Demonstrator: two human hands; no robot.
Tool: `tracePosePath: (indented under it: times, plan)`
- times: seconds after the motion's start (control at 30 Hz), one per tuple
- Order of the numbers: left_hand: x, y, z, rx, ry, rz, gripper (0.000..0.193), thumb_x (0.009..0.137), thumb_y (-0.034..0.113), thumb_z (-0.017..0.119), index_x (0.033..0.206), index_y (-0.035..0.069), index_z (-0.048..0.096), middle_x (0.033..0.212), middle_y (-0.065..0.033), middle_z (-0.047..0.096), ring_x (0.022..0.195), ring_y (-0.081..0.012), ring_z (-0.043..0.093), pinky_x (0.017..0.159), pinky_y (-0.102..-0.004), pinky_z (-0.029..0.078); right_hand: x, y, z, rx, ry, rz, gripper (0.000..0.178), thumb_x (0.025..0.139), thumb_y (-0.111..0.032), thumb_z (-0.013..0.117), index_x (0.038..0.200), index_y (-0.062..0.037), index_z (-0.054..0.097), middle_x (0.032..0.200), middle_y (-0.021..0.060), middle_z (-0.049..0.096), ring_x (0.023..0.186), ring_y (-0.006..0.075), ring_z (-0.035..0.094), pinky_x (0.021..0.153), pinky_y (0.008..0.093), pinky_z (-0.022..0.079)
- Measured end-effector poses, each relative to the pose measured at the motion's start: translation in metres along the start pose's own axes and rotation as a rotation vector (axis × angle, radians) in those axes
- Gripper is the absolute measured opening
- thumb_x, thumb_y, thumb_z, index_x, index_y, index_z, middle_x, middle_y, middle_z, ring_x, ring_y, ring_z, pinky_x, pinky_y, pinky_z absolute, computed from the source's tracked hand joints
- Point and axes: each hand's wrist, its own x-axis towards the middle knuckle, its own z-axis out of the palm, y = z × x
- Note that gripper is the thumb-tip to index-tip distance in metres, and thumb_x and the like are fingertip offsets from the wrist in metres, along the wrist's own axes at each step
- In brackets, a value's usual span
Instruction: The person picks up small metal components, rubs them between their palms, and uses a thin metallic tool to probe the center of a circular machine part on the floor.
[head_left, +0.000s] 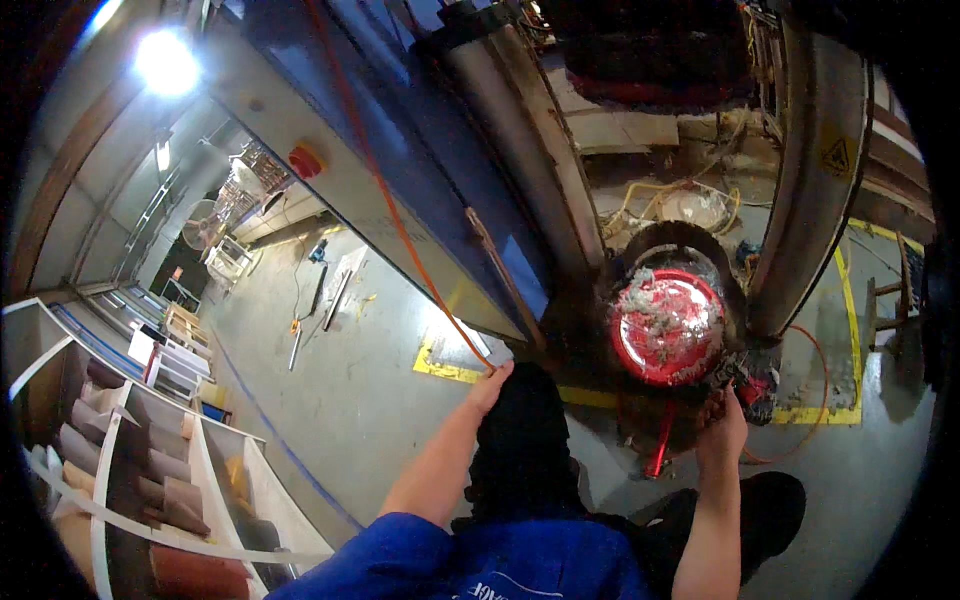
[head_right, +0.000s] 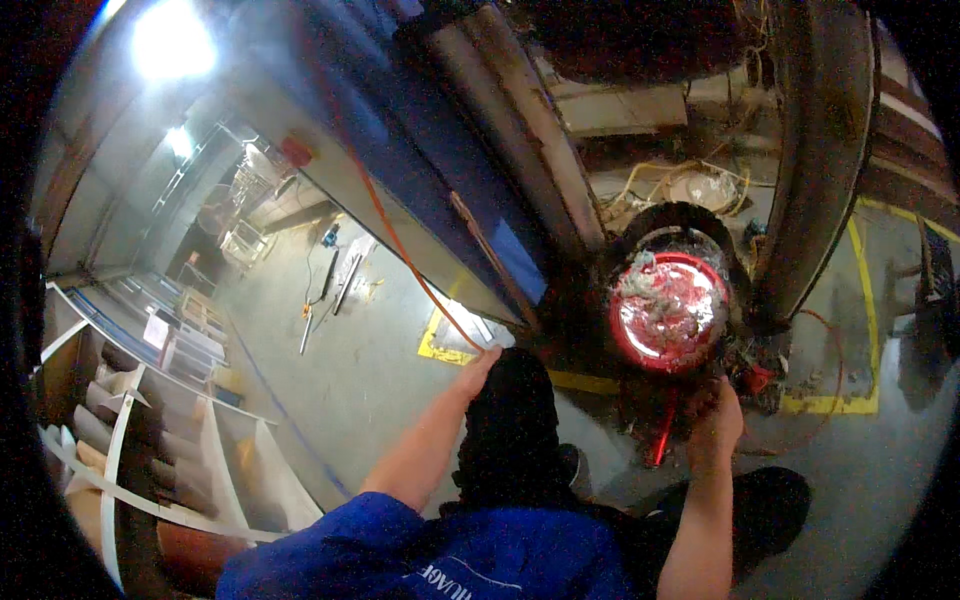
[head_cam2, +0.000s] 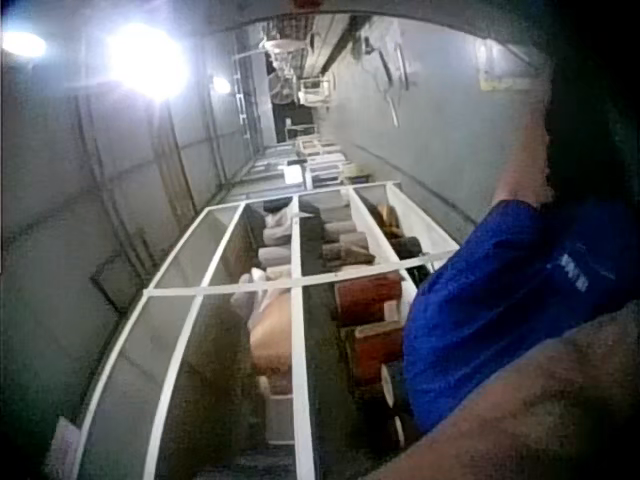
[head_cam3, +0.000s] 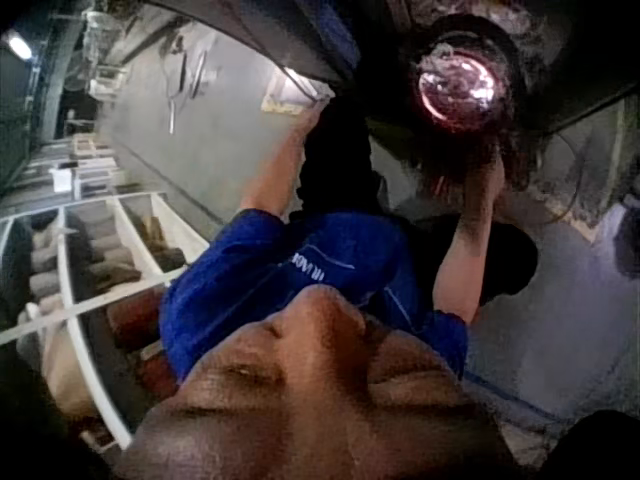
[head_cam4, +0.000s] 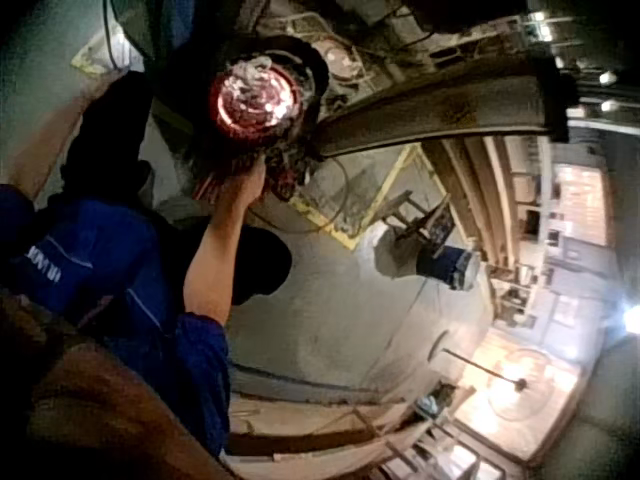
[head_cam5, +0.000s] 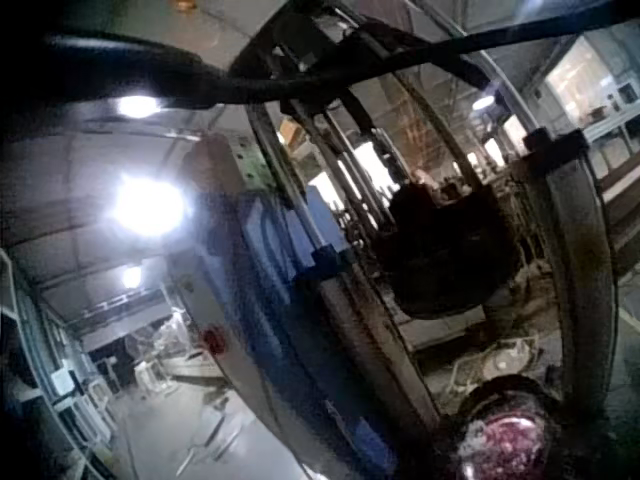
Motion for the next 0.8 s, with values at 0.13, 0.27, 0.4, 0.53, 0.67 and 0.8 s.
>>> tracePosePath:
  times: [0.13, 0.27, 0.4, 0.53, 0.67, 0.8]
  plan:
    - [0.005, -0.006, -0.001, 0.022, 0.036, -0.086, 0.078, 0.092, 0.064, 0.064, 0.133, -0.002, 0.064, 0.134, -0.0144, 0.065, 0.126, -0.023, 0.058, 0.108, -0.034, 0.042, 0.001, 0.004, -0.003, 0.023, 0.017, -0.005, 0.02, 0.103, -0.027, 0.059, 0.09, -0.0114, 0.059, 0.075, -0.0018, 0.052, 0.066, 0.0132, 0.045, 0.06, 0.0323, 0.035]
    - [0.023, -0.033, -0.008, -0.062, -0.006, -0.024, 0.074, 0.092, 0.061, 0.065, 0.13, -0.002, 0.066, 0.131, -0.0136, 0.067, 0.125, -0.023, 0.059, 0.107, -0.0341, 0.043, -0.025, -0.004, 0.006, -0.01, 0.008, 0.05, 0.019, 0.102, -0.026, 0.06, 0.09, -0.0115, 0.06, 0.076, -0.0012, 0.053, 0.065, 0.0144, 0.047, 0.059, 0.0333, 0.036]
    - [0.017, -0.022, 0.002, 0.029, 0.033, 0.043, 0.071, 0.092, 0.059, 0.066, 0.131, -0.001, 0.066, 0.125, -0.0163, 0.07, 0.12, -0.0247, 0.063, 0.104, -0.0352, 0.046, -0.017, -0.003, -0.007, -0.08, -0.017, 0.038, 0.022, 0.102, -0.033, 0.058, 0.089, -0.0168, 0.059, 0.072, -0.0031, 0.05, 0.065, 0.0138, 0.047, 0.059, 0.0331, 0.035]
    - [0.016, 0.005, -0.004, 0.371, 0.055, 0.213, 0.059, 0.092, 0.05, 0.068, 0.127, 0.003, 0.068, 0.113, -0.0206, 0.073, 0.112, -0.0296, 0.069, 0.097, -0.0386, 0.051, -0.01, 0.001, -0.014, -0.075, -0.012, 0.037, 0.018, 0.102, -0.025, 0.06, 0.091, -0.0113, 0.059, 0.076, 0.0013, 0.054, 0.067, 0.0157, 0.051, 0.06, 0.0349, 0.041]
    - [0.019, 0.085, -0.017, 0.408, 0.309, 0.45, 0.044, 0.09, 0.037, 0.07, 0.121, 0.006, 0.069, 0.11, -0.0186, 0.074, 0.108, -0.0341, 0.069, 0.09, -0.0431, 0.054, -0.012, 0.0, -0.011, -0.069, 0.011, 0.015, 0.018, 0.102, -0.026, 0.06, 0.091, -0.0114, 0.06, 0.077, 0.0016, 0.054, 0.068, 0.0152, 0.051, 0.063, 0.0345, 0.042]
    - [0.046, 0.156, -0.052, 0.499, 0.592, 0.676, 0.04, 0.093, 0.033, 0.065, 0.125, 0.009, 0.066, 0.117, -0.0166, 0.071, 0.106, -0.0359, 0.068, 0.087, -0.0457, 0.055, 0.006, 0.012, -0.023, -0.137, -0.041, 0.016, 0.022, 0.1, -0.039, 0.059, 0.092, -0.0191, 0.056, 0.072, -0.0055, 0.05, 0.064, 0.0136, 0.048, 0.055, 0.0325, 0.032]
